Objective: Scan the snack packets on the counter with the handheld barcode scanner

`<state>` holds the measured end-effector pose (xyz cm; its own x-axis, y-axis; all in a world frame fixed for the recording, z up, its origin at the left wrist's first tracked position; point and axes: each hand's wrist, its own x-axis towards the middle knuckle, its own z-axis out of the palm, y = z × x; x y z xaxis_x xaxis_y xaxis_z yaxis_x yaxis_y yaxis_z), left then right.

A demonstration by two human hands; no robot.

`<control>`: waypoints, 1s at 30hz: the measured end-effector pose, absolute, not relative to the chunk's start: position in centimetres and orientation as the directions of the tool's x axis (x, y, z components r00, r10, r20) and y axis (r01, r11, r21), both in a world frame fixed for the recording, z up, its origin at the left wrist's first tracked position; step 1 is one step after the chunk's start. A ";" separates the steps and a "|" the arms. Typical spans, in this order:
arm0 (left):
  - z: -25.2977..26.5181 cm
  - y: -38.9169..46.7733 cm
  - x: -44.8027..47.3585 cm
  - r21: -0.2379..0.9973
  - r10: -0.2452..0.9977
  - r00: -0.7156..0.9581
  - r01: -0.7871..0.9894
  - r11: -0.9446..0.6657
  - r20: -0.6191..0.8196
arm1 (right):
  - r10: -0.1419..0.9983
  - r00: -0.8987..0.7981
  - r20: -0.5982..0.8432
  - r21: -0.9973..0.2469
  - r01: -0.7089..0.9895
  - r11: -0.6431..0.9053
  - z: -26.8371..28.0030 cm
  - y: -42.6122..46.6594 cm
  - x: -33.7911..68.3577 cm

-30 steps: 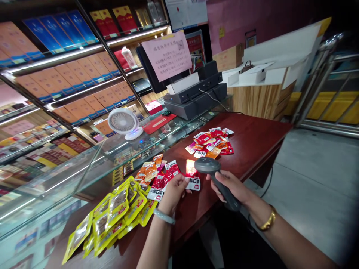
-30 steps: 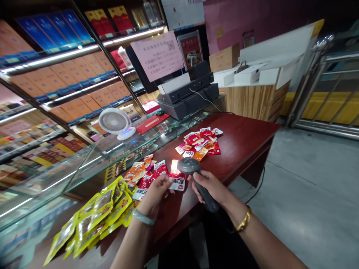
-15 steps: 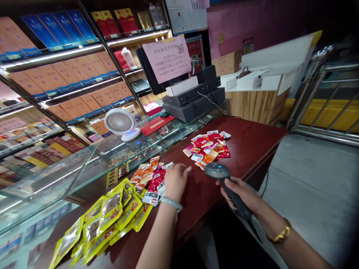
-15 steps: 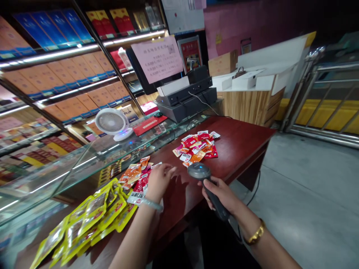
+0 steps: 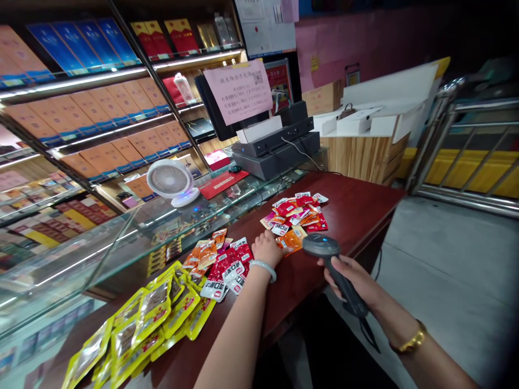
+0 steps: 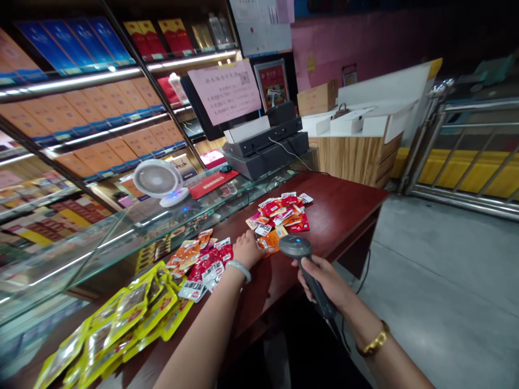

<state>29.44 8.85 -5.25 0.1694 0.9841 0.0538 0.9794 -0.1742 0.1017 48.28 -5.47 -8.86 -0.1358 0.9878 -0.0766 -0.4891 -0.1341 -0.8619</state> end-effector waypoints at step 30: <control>-1.1 8.9 23.0 0.113 0.946 0.220 0.961 -0.252 0.240 | 0.971 -0.185 -0.148 -0.861 -0.458 -0.219 -8.7 -4.4 46.5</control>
<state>22.99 8.87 -1.12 0.2200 0.9456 0.2396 0.9610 -0.2523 0.1132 46.47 -4.38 -8.72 -0.1853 0.9715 -0.1481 -0.4583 -0.2187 -0.8615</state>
